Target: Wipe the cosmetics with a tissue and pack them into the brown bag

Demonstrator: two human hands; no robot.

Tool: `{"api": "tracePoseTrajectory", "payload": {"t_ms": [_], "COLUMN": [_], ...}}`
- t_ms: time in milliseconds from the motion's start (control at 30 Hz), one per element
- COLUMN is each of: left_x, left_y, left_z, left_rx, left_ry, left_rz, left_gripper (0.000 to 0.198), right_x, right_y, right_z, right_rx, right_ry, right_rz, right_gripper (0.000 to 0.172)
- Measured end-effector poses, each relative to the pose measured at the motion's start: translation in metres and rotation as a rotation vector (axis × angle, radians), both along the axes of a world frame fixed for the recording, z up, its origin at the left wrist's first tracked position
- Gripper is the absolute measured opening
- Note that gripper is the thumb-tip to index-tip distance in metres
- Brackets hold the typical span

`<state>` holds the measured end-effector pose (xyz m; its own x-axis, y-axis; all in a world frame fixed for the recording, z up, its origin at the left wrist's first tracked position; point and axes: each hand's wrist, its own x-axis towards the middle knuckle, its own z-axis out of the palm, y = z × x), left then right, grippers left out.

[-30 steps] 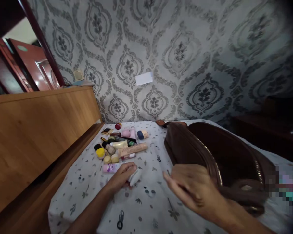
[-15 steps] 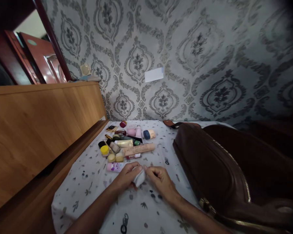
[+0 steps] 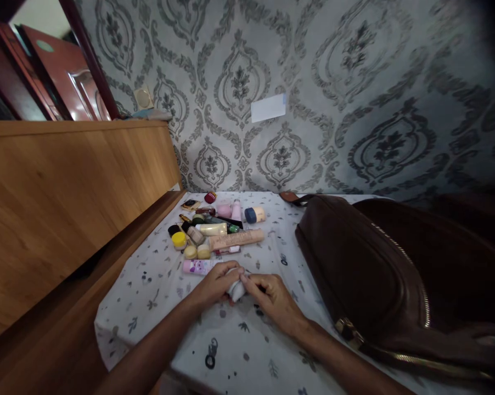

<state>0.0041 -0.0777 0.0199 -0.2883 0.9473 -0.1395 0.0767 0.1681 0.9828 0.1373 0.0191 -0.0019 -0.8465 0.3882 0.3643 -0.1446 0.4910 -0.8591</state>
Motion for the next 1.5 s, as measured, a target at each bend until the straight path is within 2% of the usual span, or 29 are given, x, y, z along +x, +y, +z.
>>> {"api": "tracePoseTrajectory", "payload": {"t_ms": [233, 333, 400, 533, 600, 633, 700, 767, 900, 1100, 1233, 1300, 1400, 1500], "left_x": [0.001, 0.000, -0.008, -0.046, -0.068, -0.078, -0.091, -0.097, -0.100, -0.094, -0.092, -0.093, -0.093, -0.081], "left_y": [0.001, 0.001, -0.001, -0.015, -0.024, -0.028, -0.032, -0.033, -0.029, -0.032, -0.037, -0.038, -0.033, -0.025], "left_z": [-0.003, -0.002, 0.003, 0.019, 0.023, 0.023, 0.020, 0.014, 0.008, 0.014, 0.018, 0.019, 0.018, 0.016], "left_rx": [-0.001, 0.066, 0.149, 0.287, 0.272, 0.157, -0.151, -0.306, -0.353, -0.379, -0.268, -0.084, 0.207, 0.301], "left_ry": [0.064, 0.173, 0.289, 0.550, 0.712, 0.924, 1.220, 1.286, 1.254, 1.280, 1.247, 1.098, 0.834, 0.727], "left_rz": [0.013, 0.086, 0.212, 0.606, 0.795, 0.877, 0.843, 0.749, 0.715, 0.771, 0.895, 0.904, 0.804, 0.634], "left_gripper": [0.046, 0.046, 0.044, 0.032, 0.032, 0.035, 0.039, 0.042, 0.043, 0.040, 0.036, 0.032, 0.029, 0.032], "right_x": [0.001, 0.000, 0.000, -0.002, -0.002, -0.002, -0.002, -0.002, -0.002, 0.000, 0.000, -0.001, -0.001, 0.000], "right_y": [-0.001, 0.000, 0.001, 0.005, 0.005, 0.005, 0.005, 0.005, 0.004, 0.003, 0.003, 0.004, 0.005, 0.005], "right_z": [0.003, 0.003, 0.002, 0.000, -0.001, -0.002, -0.003, -0.005, -0.005, -0.002, -0.003, -0.004, -0.006, -0.004], "right_rx": [0.051, 0.067, 0.071, 0.052, 0.050, 0.052, 0.060, 0.067, 0.098, 0.087, 0.095, 0.097, 0.100, 0.103], "right_ry": [-0.037, -0.059, -0.061, -0.059, -0.062, -0.066, -0.072, -0.074, -0.080, -0.082, -0.078, -0.071, -0.065, -0.041], "right_rz": [-0.002, -0.018, -0.037, -0.046, -0.046, -0.044, -0.039, -0.038, -0.055, -0.061, -0.052, -0.040, -0.027, -0.025], "right_gripper": [0.058, 0.057, 0.056, 0.055, 0.054, 0.054, 0.053, 0.053, 0.052, 0.053, 0.053, 0.052, 0.050, 0.045]}}
